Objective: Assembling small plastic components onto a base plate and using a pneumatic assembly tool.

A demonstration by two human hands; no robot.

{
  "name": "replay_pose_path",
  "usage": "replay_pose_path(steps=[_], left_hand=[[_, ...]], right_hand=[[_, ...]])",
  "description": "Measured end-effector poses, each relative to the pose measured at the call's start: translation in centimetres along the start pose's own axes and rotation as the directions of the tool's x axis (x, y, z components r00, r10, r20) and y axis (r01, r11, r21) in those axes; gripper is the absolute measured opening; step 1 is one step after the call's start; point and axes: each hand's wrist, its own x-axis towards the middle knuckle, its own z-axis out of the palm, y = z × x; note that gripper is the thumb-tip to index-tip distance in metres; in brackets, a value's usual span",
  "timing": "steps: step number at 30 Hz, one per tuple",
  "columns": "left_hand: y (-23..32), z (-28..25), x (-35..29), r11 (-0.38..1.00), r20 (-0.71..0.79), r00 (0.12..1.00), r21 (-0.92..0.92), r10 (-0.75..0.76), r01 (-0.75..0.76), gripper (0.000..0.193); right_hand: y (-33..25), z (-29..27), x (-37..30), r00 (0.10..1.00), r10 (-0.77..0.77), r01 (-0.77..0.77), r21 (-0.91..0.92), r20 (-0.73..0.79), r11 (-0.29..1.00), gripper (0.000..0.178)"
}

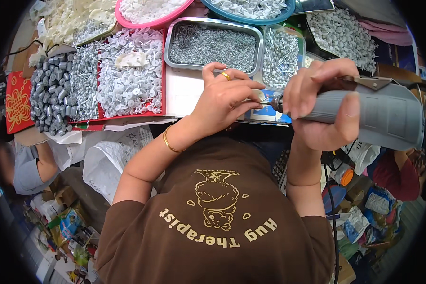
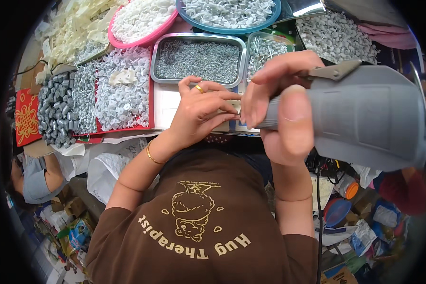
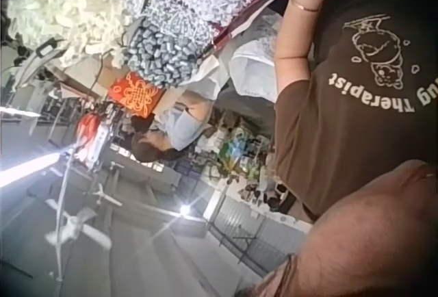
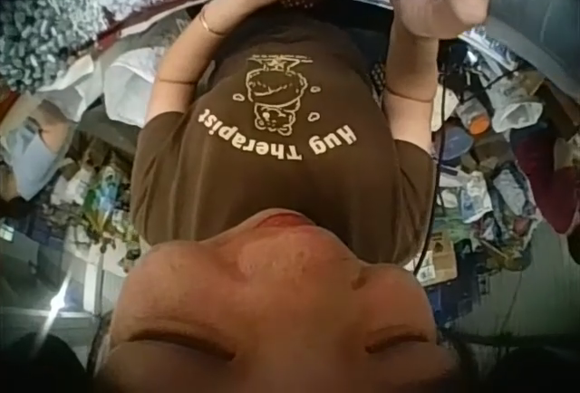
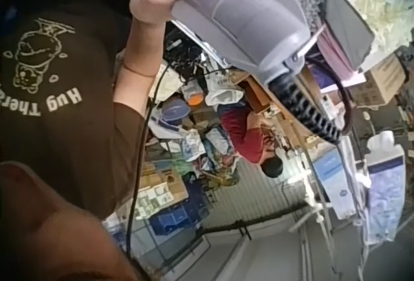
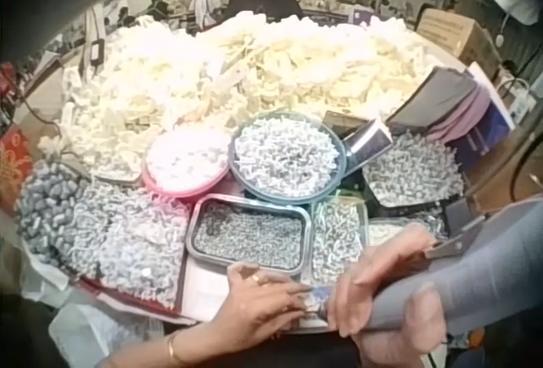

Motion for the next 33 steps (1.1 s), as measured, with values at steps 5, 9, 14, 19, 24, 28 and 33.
replay_pose_path(steps=[5,9,14,19,24,28,33], left_hand=[[0.3,-0.3,-0.1,0.995,-0.018,0.999,0.096,0.041,-0.039,0.019],[-0.4,-0.7,-0.5,0.993,0.009,0.999,-0.111,-0.044,0.044,0.021],[0.2,-0.9,-0.1,0.994,-0.056,0.997,-0.105,-0.044,0.038,0.016],[0.4,0.2,0.2,0.986,-0.097,0.987,0.122,0.126,-0.114,0.015],[0.4,0.6,0.3,0.978,-0.089,0.981,0.133,0.171,-0.158,0.015],[0.5,0.5,0.4,0.979,-0.083,0.983,0.137,0.161,-0.148,0.015],[1.1,0.6,0.4,0.991,-0.042,0.993,0.078,0.111,-0.108,0.016]], right_hand=[[0.5,-0.8,0.0,1.0,0.026,-0.026,-0.035,0.014,0.999,0.042],[-0.1,-0.4,0.0,1.0,-0.024,0.024,-0.017,0.002,1.0,0.039],[-0.2,-0.8,-0.2,0.999,-0.001,0.004,0.056,-0.048,0.998,0.039],[0.3,-0.9,-0.2,0.999,0.036,-0.035,0.062,-0.003,0.997,0.041],[0.0,-0.7,-0.4,0.999,0.03,-0.03,0.005,-0.014,1.0,0.04],[-0.4,-0.5,-0.2,1.0,0.021,-0.021,-0.029,-0.008,0.999,0.04],[-0.1,-0.1,-1.0,0.995,0.05,-0.067,-0.192,-0.089,0.979,0.035]])
